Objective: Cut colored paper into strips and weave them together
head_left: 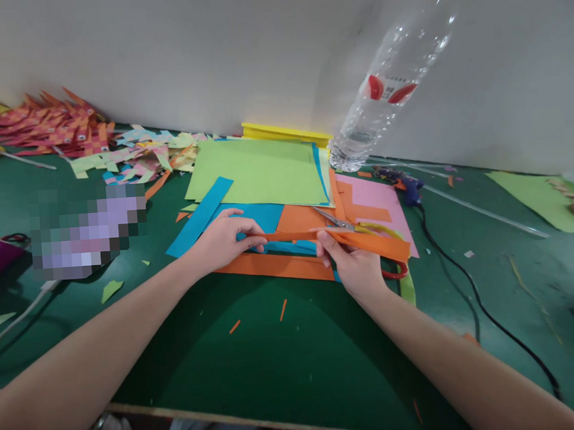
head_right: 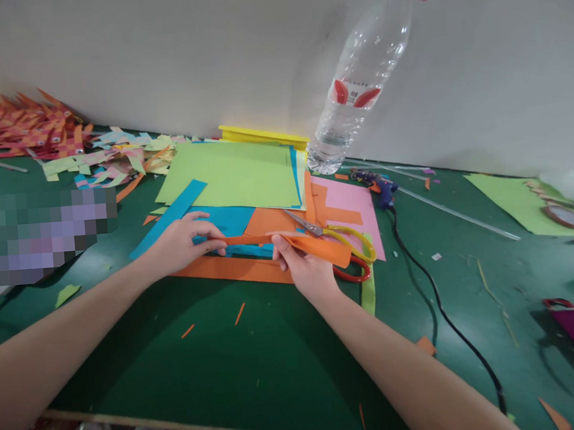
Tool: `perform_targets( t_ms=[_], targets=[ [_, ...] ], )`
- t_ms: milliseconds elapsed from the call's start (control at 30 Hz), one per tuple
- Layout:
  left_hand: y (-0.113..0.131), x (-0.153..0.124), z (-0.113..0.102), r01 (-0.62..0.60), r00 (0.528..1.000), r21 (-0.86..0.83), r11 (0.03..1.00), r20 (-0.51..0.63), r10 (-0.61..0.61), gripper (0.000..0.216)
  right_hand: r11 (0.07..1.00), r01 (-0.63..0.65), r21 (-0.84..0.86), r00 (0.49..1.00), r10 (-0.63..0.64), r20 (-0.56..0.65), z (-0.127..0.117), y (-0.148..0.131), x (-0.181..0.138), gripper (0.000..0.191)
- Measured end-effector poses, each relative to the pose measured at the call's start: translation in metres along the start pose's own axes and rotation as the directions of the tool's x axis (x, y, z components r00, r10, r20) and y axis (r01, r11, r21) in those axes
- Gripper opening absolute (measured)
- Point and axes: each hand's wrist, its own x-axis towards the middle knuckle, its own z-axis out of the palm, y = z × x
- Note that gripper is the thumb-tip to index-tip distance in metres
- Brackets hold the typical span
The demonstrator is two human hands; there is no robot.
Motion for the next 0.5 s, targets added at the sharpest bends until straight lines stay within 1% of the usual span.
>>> perform_targets(
  t_ms=[200,333,500],
  targets=[
    [-0.007,0.000,-0.003,-0.032,0.999,0.026,0.999,-0.019,0.032,0.023,1.000,-0.007,0.005,0.997,0.007,-0.077,0.000,-0.002,-0.001,0.029],
    [-0.014,0.001,-0.005,-0.050,0.998,0.053,0.997,-0.025,0.052,0.024,0.998,0.023,-0.055,1.000,-0.023,0.006,-0.003,-0.003,0.000,0.034],
    [-0.015,0.002,-0.007,-0.034,0.998,0.085,0.996,-0.050,0.038,0.023,0.999,0.035,-0.010,0.999,-0.034,0.038,-0.001,-0.003,-0.002,0.026]
  ],
)
